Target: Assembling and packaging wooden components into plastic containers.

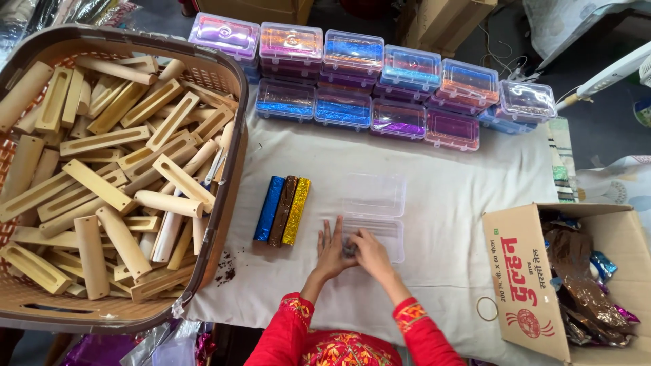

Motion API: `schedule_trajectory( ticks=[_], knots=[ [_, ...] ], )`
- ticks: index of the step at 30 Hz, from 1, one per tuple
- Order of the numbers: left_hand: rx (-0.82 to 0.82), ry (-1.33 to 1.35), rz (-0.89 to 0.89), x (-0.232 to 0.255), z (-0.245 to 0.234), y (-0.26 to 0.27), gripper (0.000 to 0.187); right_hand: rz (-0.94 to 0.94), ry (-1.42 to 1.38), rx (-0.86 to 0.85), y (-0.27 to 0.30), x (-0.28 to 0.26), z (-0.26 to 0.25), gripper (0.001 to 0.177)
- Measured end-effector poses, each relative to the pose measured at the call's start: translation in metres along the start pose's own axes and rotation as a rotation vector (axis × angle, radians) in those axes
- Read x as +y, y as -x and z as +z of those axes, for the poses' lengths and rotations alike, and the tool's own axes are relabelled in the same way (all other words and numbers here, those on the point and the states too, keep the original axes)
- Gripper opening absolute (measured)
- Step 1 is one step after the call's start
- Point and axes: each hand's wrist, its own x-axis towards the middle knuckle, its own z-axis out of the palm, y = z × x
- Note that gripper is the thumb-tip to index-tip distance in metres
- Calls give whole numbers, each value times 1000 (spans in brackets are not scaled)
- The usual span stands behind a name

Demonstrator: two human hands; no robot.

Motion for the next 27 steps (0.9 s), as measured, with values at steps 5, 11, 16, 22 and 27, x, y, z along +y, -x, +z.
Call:
schedule_trajectory(
  ticks=[5, 11, 16, 22, 27],
  knots=[
    [-42, -25, -26, 21, -15, 4, 148, 203, 79, -290, 0, 66, -32, 19],
    [-23, -37, -15, 13, -7, 1, 148, 149, 89, -361, -8, 52, -9, 10],
    [-2, -40, -1, 0, 2, -2, 146, 167, -123, -192, -17, 8, 16, 17],
    [-30, -28, -22, 13, -12, 3, 147, 215, -2, 126, -1, 25, -8, 31],
    [-45, -19, -33, 21, -16, 4, 148, 263, 289, 129, 4, 46, -6, 33]
  ],
)
